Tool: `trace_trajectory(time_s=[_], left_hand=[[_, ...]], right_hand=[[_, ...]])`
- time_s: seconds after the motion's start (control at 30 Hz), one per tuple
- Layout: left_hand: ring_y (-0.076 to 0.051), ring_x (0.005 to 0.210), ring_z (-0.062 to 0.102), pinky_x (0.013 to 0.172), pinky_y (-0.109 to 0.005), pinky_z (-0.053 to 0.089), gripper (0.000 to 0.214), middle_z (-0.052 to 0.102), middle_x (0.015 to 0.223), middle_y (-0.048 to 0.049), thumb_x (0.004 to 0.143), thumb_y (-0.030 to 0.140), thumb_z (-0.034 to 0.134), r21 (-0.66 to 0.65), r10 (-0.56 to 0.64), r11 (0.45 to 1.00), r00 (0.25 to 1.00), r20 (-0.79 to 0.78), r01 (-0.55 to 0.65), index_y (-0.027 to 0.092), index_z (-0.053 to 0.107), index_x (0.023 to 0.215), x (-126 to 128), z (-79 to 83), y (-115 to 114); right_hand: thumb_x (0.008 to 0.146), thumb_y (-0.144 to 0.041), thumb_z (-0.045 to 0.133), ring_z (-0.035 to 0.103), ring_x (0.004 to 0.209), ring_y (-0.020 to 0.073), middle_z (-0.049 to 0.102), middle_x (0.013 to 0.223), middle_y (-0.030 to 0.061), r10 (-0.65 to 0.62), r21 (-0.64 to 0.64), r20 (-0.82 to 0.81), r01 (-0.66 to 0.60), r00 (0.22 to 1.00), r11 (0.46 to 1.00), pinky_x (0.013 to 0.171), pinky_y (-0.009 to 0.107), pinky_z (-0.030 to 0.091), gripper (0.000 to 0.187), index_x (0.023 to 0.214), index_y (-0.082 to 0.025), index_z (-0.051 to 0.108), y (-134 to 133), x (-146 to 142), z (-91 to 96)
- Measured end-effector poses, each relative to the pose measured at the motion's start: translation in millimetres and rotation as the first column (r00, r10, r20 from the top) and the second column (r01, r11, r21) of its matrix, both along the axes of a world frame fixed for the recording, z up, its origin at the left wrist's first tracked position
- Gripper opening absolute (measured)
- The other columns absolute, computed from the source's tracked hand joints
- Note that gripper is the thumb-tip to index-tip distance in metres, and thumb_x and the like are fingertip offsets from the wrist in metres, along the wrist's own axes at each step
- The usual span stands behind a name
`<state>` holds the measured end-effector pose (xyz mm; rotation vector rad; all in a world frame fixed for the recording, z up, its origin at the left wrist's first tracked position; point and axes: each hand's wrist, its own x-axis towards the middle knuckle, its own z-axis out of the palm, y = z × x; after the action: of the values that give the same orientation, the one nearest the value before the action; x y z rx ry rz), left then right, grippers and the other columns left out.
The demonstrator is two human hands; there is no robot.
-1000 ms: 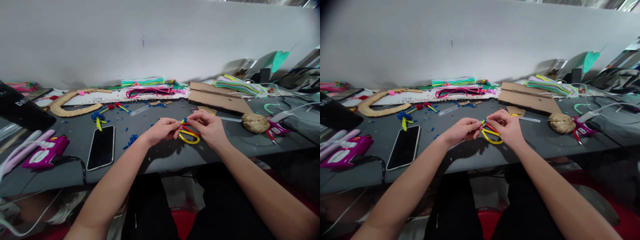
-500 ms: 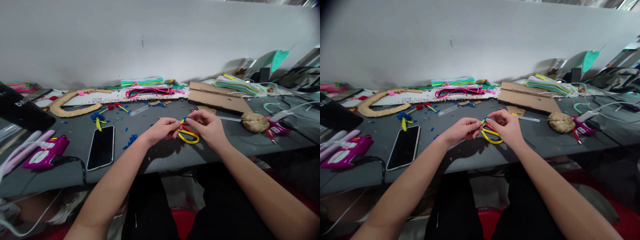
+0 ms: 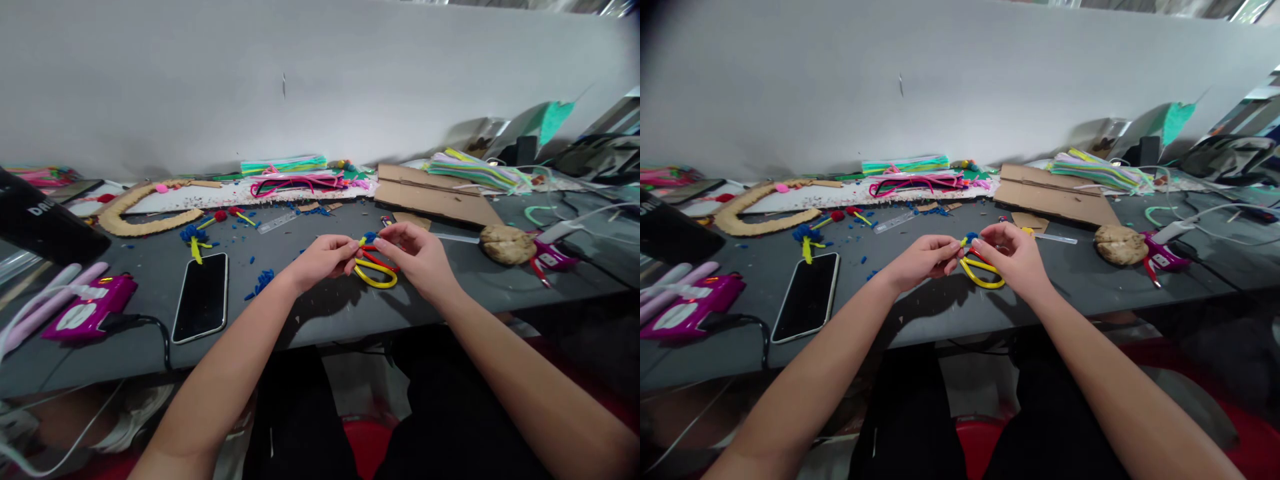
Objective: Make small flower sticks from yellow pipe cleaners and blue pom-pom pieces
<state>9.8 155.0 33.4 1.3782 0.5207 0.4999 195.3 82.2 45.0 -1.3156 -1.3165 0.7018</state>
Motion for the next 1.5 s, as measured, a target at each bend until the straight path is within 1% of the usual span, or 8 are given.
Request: trace_trajectory(time_s=[0.23,0.57,0.77,0.93,1.17,1.27,1.37,1.5], left_hand=[[-0.004,0.046,0.033,0.045,-0.018,0.022,0.034,0.051,0.059,0.0028,0.091,0.048,0.055,0.055,-0.021,0.998,1.000,-0.022,0.023,0.014,0.058,0.085,-1,0.6,-1],[-0.005,0.048,0.035,0.046,-0.018,0.023,0.033,0.050,0.059,0.0031,0.092,0.046,0.053,0.116,-0.039,0.992,0.999,-0.017,0.040,0.015,0.057,0.083,-3,0.7,-1],[-0.005,0.047,0.034,0.045,-0.018,0.021,0.033,0.048,0.057,0.0035,0.091,0.047,0.054,0.074,-0.050,0.996,0.998,-0.030,0.052,0.015,0.057,0.083,-5,1.1,-1],[-0.004,0.045,0.032,0.043,-0.018,0.020,0.031,0.048,0.056,0.0041,0.091,0.045,0.055,0.024,-0.024,0.999,1.000,-0.017,0.025,0.015,0.057,0.084,-4,2.4,0],[-0.004,0.044,0.031,0.042,-0.018,0.019,0.031,0.047,0.055,0.0044,0.092,0.044,0.055,0.006,-0.018,1.000,1.000,-0.023,0.018,0.015,0.056,0.082,-4,4.4,-2],[-0.004,0.045,0.032,0.042,-0.017,0.020,0.032,0.046,0.054,0.0045,0.092,0.044,0.055,0.024,-0.015,1.000,0.999,-0.033,0.016,0.014,0.057,0.082,-5,4.7,-2],[-0.004,0.045,0.032,0.042,-0.017,0.020,0.033,0.046,0.054,0.0046,0.092,0.046,0.055,0.027,-0.011,1.000,0.999,-0.030,0.012,0.014,0.058,0.083,-5,4.2,-2],[-0.004,0.044,0.032,0.042,-0.017,0.020,0.034,0.046,0.055,0.0048,0.091,0.047,0.055,0.025,0.013,1.000,0.999,-0.029,-0.012,0.015,0.059,0.085,-3,3.8,-2]], right_hand=[[0.073,-0.043,0.079,0.065,0.079,0.0180,0.069,0.085,0.0036,0.027,0.006,-0.001,-0.027,1.000,1.000,0.074,0.032,0.056,0.033,0.096,-0.022,0.068,7,0,-10.1],[0.072,-0.040,0.081,0.068,0.080,0.0176,0.072,0.089,0.0043,0.075,-0.049,-0.096,-0.080,0.992,0.996,0.076,0.033,0.058,0.032,0.094,-0.021,0.070,5,-1,-5.2],[0.070,-0.041,0.082,0.068,0.076,0.0173,0.073,0.087,0.0038,0.081,-0.069,-0.108,-0.089,0.991,0.994,0.071,0.031,0.058,0.032,0.092,-0.021,0.071,6,0,-6.0],[0.072,-0.042,0.080,0.067,0.071,0.0156,0.074,0.087,0.0034,0.077,-0.077,-0.140,-0.089,0.987,0.993,0.066,0.029,0.057,0.029,0.092,-0.022,0.072,7,1,-4.3],[0.075,-0.041,0.078,0.069,0.079,0.0181,0.074,0.091,0.0045,0.081,-0.056,-0.054,-0.084,0.995,0.995,0.070,0.031,0.057,0.029,0.096,-0.022,0.073,5,-1,-0.4],[0.073,-0.040,0.079,0.067,0.075,0.0174,0.073,0.084,0.0035,0.031,-0.023,-0.022,-0.032,0.999,0.999,0.067,0.030,0.056,0.029,0.092,-0.021,0.071,5,-3,-2.2],[0.068,-0.039,0.083,0.062,0.062,0.0146,0.068,0.072,0.0010,-0.094,0.049,0.043,0.092,0.995,0.995,0.058,0.028,0.052,0.028,0.083,-0.021,0.067,6,-6,-4.4],[0.075,-0.039,0.077,0.060,0.057,0.0140,0.066,0.067,0.0014,-0.175,0.123,0.148,0.157,0.973,0.980,0.054,0.027,0.049,0.021,0.077,-0.020,0.069,4,-13,-4.4]])
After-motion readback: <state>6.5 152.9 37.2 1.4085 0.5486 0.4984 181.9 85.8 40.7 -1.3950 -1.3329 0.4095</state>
